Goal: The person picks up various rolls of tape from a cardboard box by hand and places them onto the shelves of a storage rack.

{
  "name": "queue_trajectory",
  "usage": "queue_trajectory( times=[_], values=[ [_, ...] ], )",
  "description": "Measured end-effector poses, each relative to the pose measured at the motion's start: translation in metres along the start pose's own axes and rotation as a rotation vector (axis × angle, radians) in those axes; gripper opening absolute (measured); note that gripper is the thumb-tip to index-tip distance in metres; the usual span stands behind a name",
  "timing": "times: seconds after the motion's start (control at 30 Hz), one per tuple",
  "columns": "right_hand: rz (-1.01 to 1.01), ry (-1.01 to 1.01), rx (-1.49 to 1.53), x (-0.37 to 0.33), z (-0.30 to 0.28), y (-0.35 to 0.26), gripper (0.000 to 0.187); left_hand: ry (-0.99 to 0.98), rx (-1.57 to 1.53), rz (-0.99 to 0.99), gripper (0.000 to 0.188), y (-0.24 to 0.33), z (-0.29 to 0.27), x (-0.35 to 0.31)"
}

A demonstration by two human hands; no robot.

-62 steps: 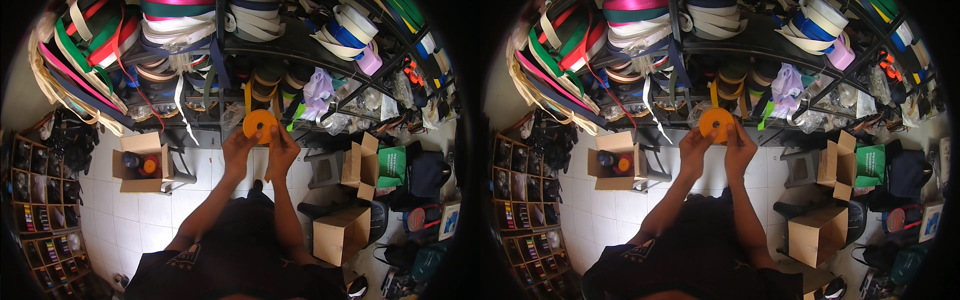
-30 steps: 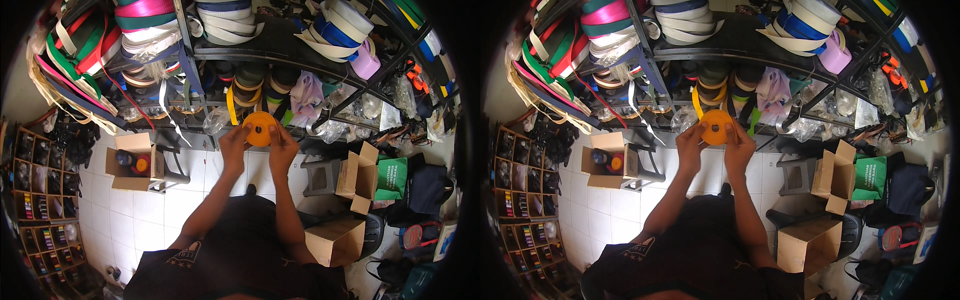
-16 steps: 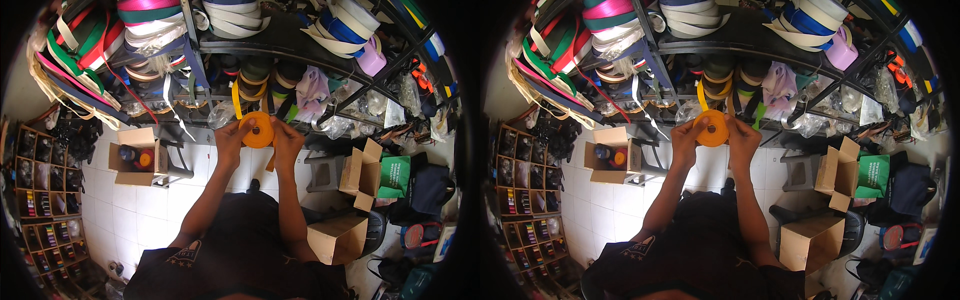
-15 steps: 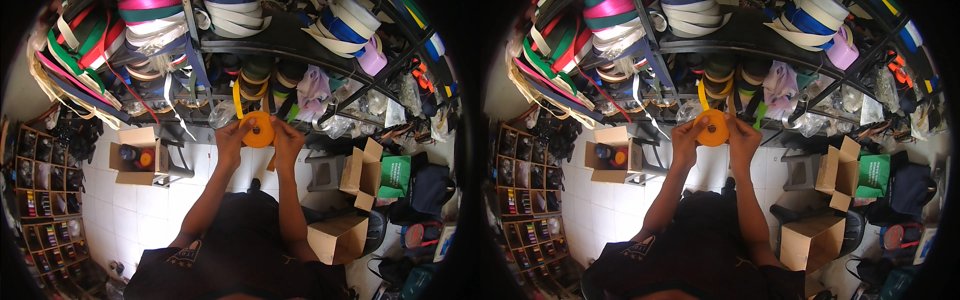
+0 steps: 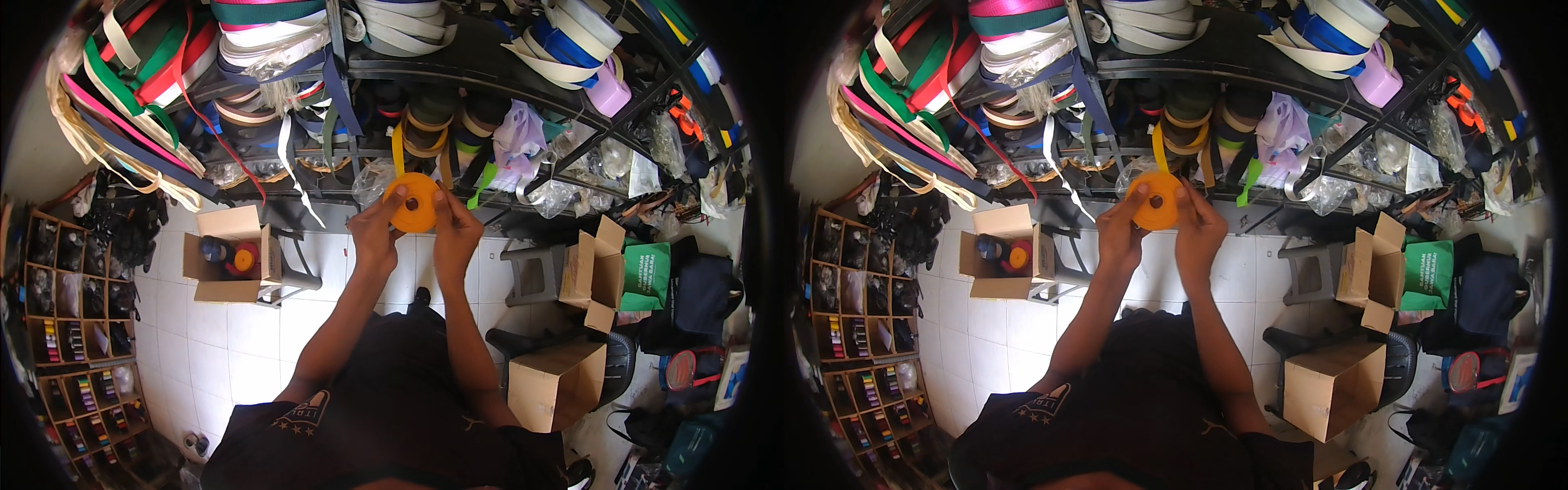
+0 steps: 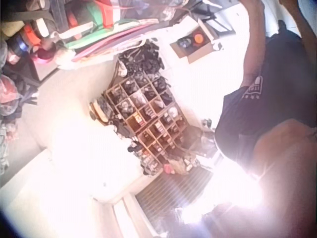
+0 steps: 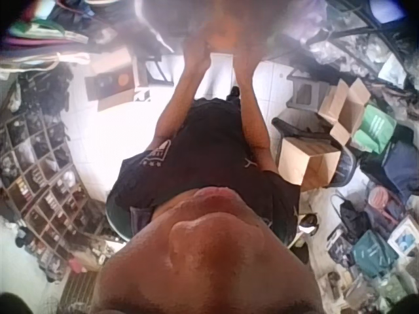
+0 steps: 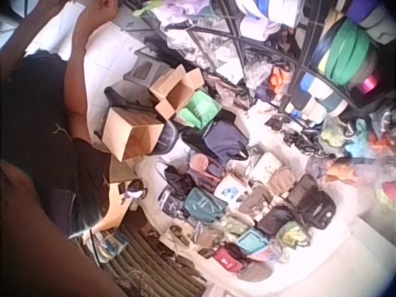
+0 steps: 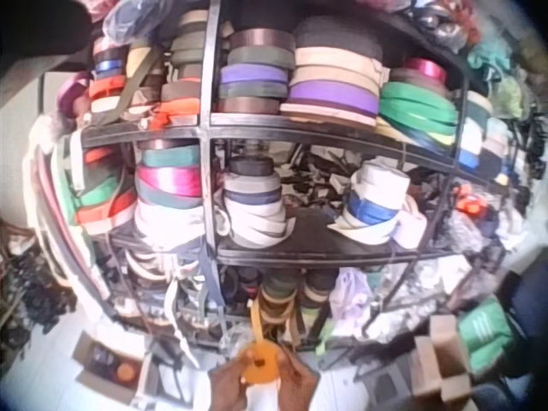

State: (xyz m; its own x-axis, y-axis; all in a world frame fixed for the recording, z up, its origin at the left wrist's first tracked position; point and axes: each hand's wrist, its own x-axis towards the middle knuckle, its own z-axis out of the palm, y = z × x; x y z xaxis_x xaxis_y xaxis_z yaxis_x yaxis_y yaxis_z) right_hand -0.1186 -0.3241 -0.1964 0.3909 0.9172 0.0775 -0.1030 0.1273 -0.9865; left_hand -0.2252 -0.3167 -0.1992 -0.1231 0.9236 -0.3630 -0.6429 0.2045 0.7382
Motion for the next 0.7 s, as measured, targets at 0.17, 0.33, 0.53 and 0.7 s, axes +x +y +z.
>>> queue_trajectory(
  times=[0.17,0.33,0.53,0.7],
  values=[
    [-0.106,0.035,-0.051,-0.028,0.018,0.012,0.037,0.105,-0.177,0.111,0.042,-0.002,0.009,-0.006],
    [-0.045,0.068,0.056,-0.026,0.013,0.006,0.037,0.105,-0.204,0.098,0.040,-0.009,0.003,-0.012],
    [-0.011,-0.035,-0.053,-0.012,-0.018,-0.002,0.032,-0.208,0.332,-0.005,0.040,0.024,-0.017,-0.001],
    [0.056,-0.246,-0.253,-0.007,-0.026,-0.016,0.026,-0.249,0.420,0.057,0.039,0.019,-0.025,0.009]
  ],
)
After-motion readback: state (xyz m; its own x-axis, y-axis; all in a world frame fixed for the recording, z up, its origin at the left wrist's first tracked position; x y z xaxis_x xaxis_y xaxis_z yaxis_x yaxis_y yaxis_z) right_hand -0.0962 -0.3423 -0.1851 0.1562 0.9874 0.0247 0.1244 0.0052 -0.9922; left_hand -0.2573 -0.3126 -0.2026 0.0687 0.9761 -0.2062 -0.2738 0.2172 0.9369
